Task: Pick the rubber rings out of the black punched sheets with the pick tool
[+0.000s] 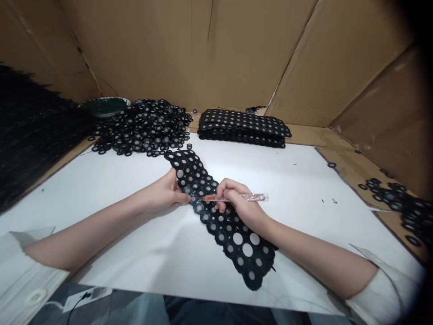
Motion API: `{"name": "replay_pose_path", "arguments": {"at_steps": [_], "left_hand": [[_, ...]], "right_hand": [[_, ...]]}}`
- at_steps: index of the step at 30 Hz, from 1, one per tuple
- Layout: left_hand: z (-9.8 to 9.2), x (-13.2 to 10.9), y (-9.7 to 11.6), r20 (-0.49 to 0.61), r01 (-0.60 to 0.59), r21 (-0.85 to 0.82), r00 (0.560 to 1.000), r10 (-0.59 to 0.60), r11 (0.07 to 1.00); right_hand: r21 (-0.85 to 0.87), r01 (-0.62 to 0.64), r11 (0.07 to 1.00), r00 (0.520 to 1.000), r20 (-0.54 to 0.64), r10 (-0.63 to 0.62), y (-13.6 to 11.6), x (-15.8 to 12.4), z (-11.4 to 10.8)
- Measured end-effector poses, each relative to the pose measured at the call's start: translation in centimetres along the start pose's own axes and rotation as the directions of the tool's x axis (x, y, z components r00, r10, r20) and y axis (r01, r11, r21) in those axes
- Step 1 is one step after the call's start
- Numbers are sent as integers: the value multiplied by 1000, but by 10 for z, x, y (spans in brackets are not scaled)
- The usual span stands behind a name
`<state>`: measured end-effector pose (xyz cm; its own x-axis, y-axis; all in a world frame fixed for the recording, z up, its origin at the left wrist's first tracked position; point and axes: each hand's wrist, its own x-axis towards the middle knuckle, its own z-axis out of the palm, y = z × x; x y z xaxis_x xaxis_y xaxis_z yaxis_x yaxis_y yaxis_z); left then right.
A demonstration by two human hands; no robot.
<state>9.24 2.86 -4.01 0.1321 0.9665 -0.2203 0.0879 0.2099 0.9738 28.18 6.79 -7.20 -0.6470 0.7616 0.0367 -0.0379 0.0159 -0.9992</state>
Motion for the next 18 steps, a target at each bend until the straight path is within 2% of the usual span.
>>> {"name": "replay_pose_path", "arguments": {"at_steps": [6,11,14,18], "left_hand": [[3,-2,-2,-68,16,31,998,-13,999],[11,-9,-6,-257,52,164,966,-9,985],[17,-12,-9,-259,10,249,964,56,968],[24,-14,-9,-266,-25,212,960,83,977]], "right_hand": [[-147,0,989,1000,11,2,-2,-6,6],[-340,8,940,999,35,5,0,-9,10],[-387,13,922,998,54,9,-1,-11,13],[-438,27,899,998,63,1,-3,-11,17]]}}
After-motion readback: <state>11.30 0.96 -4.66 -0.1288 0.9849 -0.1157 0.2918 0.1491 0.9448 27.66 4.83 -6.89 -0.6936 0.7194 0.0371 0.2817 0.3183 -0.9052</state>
